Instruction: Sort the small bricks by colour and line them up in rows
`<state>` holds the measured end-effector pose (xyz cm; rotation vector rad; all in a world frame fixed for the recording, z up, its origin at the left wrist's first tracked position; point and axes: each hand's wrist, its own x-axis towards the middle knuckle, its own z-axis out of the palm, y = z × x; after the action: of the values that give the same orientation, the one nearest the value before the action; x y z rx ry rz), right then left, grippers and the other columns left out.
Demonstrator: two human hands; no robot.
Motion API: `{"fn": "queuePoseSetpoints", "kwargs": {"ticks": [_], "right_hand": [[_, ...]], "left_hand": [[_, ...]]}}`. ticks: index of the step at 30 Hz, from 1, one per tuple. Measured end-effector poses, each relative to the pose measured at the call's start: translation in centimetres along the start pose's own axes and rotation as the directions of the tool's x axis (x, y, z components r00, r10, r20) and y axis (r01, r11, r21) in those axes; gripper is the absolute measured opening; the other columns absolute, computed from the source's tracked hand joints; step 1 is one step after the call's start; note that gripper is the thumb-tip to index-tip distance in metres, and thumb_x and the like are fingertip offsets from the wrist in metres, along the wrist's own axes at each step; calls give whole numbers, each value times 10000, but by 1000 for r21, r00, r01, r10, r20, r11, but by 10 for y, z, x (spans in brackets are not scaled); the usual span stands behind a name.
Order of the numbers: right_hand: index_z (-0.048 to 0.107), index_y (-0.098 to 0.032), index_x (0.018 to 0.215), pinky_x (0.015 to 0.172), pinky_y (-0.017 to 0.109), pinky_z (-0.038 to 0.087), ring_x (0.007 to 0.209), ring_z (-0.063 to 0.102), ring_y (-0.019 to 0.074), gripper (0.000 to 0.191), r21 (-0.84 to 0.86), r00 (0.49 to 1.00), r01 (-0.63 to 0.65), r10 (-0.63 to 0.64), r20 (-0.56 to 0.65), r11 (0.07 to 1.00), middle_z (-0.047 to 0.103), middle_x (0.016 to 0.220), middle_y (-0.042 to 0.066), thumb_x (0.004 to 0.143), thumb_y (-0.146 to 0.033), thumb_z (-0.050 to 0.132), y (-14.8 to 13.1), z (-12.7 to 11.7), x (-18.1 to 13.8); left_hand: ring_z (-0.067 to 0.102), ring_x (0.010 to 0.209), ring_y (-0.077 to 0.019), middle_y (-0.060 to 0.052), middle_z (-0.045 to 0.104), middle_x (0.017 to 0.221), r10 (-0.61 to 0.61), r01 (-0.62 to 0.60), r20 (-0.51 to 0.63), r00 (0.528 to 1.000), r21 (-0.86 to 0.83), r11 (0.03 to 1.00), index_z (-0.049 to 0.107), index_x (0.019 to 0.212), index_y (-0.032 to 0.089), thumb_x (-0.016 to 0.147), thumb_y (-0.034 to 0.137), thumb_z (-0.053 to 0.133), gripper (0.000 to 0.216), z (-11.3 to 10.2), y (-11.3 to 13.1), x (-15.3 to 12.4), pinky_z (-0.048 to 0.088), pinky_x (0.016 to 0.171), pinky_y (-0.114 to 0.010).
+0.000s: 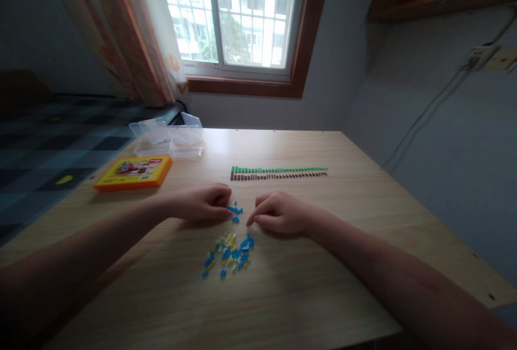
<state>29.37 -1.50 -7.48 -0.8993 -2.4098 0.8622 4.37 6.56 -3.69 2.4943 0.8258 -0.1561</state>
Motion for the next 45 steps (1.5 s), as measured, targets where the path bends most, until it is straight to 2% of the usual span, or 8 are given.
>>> {"fn": "queuePoseSetpoints", "kwargs": {"ticks": [6, 15, 22, 26, 29, 35, 41, 45], "right_hand": [[779, -184, 1081, 725, 242, 456, 718, 573, 111, 253, 83, 990, 17, -28, 140, 996, 602, 814, 13, 943, -210, 568, -6, -7, -2], [715, -230, 1236, 659, 234, 415, 666, 540, 101, 326, -67, 998, 14, -9, 69, 998, 591, 821, 16, 973, -205, 524, -9, -4, -2], [722, -249, 1224, 686, 231, 426, 684, 547, 95, 310, -48, 981, 67, -57, 184, 997, 600, 859, 13, 951, -214, 578, -11, -5, -5], [715, -263, 1234, 662, 232, 419, 661, 536, 95, 327, -101, 989, 15, 0, 146, 995, 602, 847, 11, 951, -190, 569, -10, -4, -4], [715, -248, 1234, 667, 236, 426, 670, 540, 102, 329, -62, 994, 24, -17, 106, 998, 586, 838, 14, 958, -184, 548, -7, -5, -4], [739, -250, 1190, 673, 231, 424, 670, 543, 92, 303, -40, 984, 44, -37, 177, 998, 603, 855, 11, 935, -187, 589, -10, -5, -4], [701, -260, 1256, 648, 234, 403, 653, 527, 99, 347, -84, 998, -6, 11, 54, 996, 578, 799, 6, 966, -178, 529, -8, -2, -3], [761, -194, 1146, 647, 232, 418, 640, 530, 93, 282, 38, 987, 36, -42, 156, 999, 582, 785, 9, 951, -210, 557, -4, -7, -4]], "left_hand": [[410, 643, -141, 10, 504, 700, -4, 4, -2, 1000, -11, 1000, 419, 693, 210, 811, 521, 600, 379, 0, 0, 0, 281, 568, -292], [403, 639, -140, 16, 491, 695, -4, 4, -6, 1000, -26, 1000, 427, 699, 207, 808, 540, 597, 389, 2, -3, 0, 279, 562, -286], [402, 640, -139, 17, 490, 689, -3, 3, 1, 1000, -20, 1000, 423, 691, 206, 807, 518, 595, 374, -1, 1, -2, 274, 560, -286], [404, 636, -140, 19, 489, 684, -19, 20, 2, 1000, -22, 1000, 427, 692, 207, 802, 517, 599, 370, 0, 1, -1, 275, 557, -288], [400, 635, -140, 17, 490, 681, -8, 8, -7, 1000, -19, 1000, 419, 685, 209, 805, 508, 600, 370, 0, 1, -1, 272, 555, -289], [406, 640, -140, 17, 490, 687, -6, 6, -5, 1000, -24, 1000, 414, 683, 210, 803, 496, 603, 363, 0, 0, -1, 280, 557, -289], [410, 640, -140, 18, 491, 690, -10, 10, 7, 1000, -23, 1000, 419, 692, 210, 809, 519, 593, 373, 0, 0, -1, 285, 560, -292], [408, 639, -138, 15, 501, 697, -33, 33, 4, 999, -15, 999, 426, 695, 208, 807, 497, 607, 359, 0, 2, -2, 273, 558, -293]]}}
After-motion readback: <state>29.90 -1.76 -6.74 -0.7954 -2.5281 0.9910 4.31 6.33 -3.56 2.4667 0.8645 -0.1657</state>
